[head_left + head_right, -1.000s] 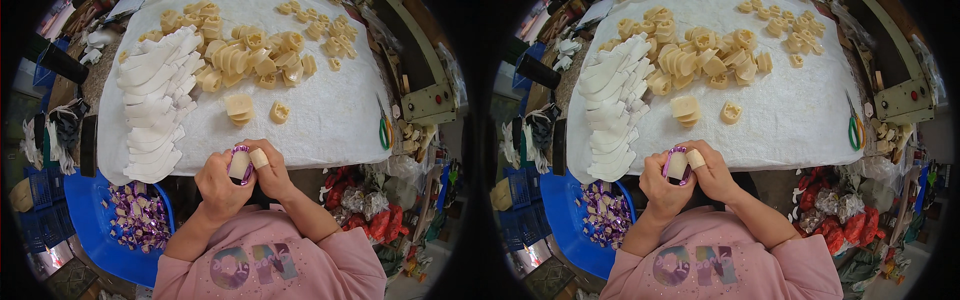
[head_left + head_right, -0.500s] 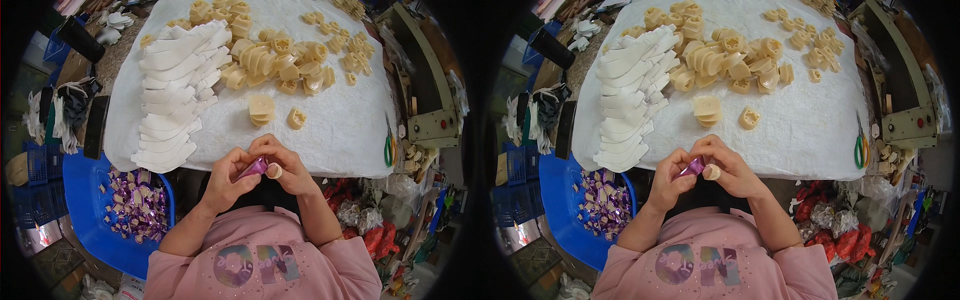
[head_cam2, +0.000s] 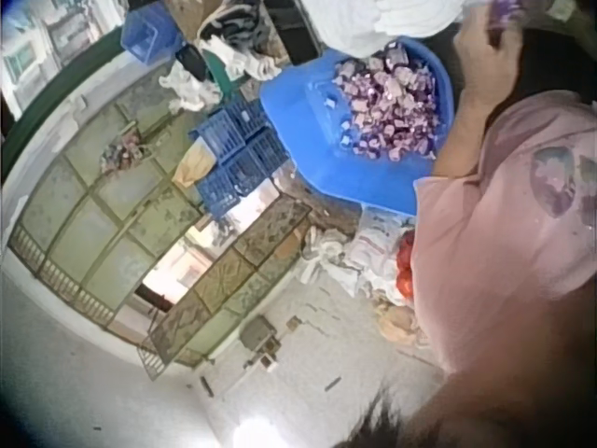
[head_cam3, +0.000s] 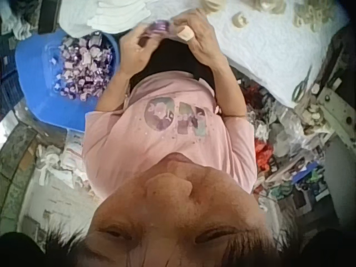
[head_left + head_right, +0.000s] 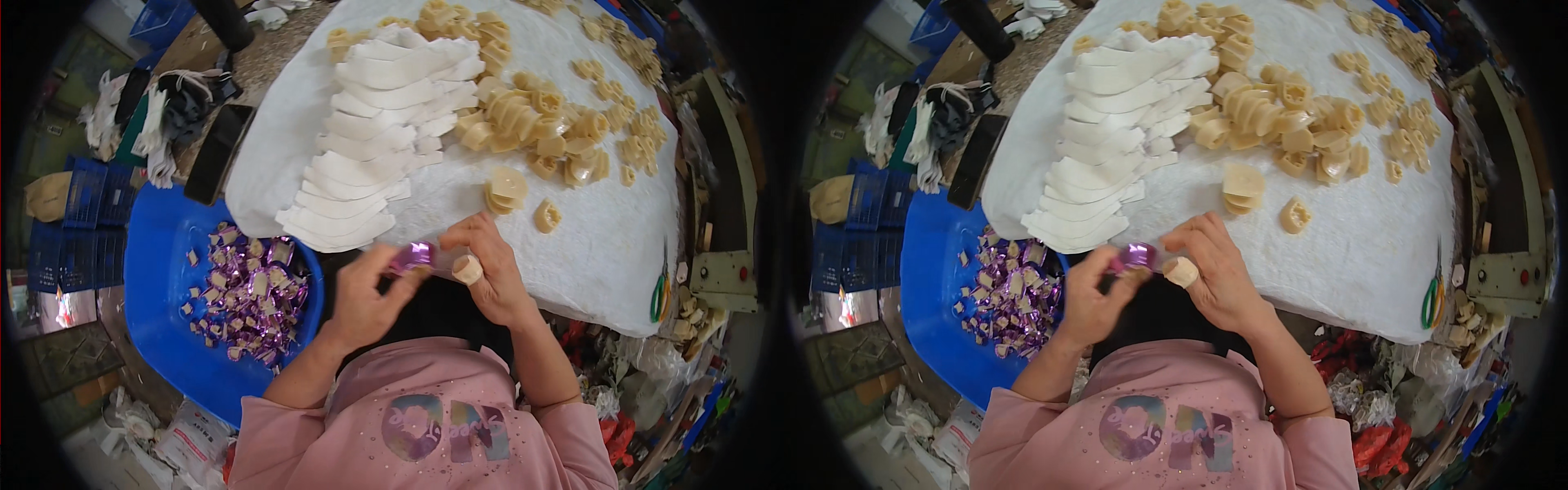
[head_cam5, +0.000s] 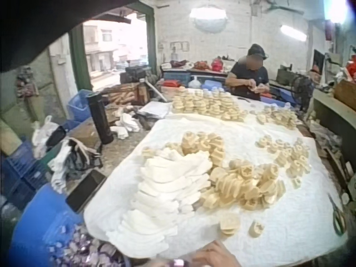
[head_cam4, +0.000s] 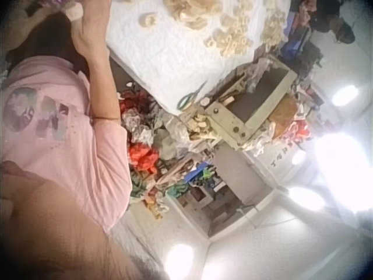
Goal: The recorder is assembling small beige plastic components for shoes, likely heel or sole parts, by pressing them into purple decorative or structural bases and trimming excess material with scissors.
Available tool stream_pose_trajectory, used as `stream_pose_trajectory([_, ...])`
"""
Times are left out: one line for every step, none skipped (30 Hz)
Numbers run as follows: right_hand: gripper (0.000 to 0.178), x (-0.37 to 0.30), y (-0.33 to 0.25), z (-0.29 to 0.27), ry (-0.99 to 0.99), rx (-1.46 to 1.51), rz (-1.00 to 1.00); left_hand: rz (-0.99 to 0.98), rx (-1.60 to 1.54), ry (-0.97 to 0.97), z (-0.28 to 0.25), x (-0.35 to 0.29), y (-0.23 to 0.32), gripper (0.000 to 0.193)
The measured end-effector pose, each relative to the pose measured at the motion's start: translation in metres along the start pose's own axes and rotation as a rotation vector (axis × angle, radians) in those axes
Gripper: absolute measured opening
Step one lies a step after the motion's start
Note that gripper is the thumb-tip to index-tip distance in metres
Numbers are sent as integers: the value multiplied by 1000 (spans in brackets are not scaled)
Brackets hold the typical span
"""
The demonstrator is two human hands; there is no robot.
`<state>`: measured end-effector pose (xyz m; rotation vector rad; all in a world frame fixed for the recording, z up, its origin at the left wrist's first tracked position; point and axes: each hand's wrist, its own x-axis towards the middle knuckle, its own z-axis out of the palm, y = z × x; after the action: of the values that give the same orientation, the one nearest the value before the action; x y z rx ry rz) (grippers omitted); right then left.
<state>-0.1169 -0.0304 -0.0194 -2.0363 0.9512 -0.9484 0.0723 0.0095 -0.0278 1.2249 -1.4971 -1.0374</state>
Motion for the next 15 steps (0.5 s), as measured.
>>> stream_pose_trajectory([25, 6, 0, 2, -31, 6, 24, -1, 180, 120, -13, -6, -7, 18])
stream_pose_trajectory([29, 11, 0, 4, -52, -25, 53, -7, 278, 258, -25, -11, -14, 19])
stream_pose_trajectory([29, 17, 0, 7, -52, -23, 51, -36, 408, 334, -43, -18, -24, 20])
stream_pose_trajectory([29, 21, 3, 12, -30, -66, 33, -65, 462, 449, -55, -23, -31, 21])
stream_pose_trajectory([30, 26, 4, 16, -8, -105, 12, -59, 503, 558, -71, -30, -40, 26])
stream_pose_trajectory([30, 30, 5, 21, -12, -96, 8, -98, 563, 632, -92, -42, -50, 30])
stream_pose_trajectory([31, 34, 7, 25, 14, -124, 1, -143, 660, 687, -107, -53, -55, 33])
stream_pose_trajectory([31, 38, 7, 27, 40, -149, -9, -171, 775, 744, -125, -64, -58, 33])
stream_pose_trajectory([31, 42, 7, 28, 36, -144, -13, -174, 780, 750, -135, -72, -60, 33])
stream_pose_trajectory([31, 47, 7, 29, 68, -189, -28, -189, 1008, 815, -142, -77, -60, 33])
stream_pose_trajectory([31, 51, 7, 30, 101, -235, -43, -203, 1238, 875, -146, -80, -61, 33])
stream_pose_trajectory([31, 56, 7, 32, 97, -234, -49, -216, 1200, 872, -149, -79, -61, 32])
stream_pose_trajectory([30, 62, 5, 35, 110, -278, -80, -224, 1203, 885, -147, -75, -57, 32])
stream_pose_trajectory([29, 66, 5, 37, 127, -332, -106, -130, 1058, 819, -136, -61, -53, 31])
stream_pose_trajectory([29, 72, 4, 39, 123, -336, -113, -37, 913, 752, -124, -47, -49, 29])
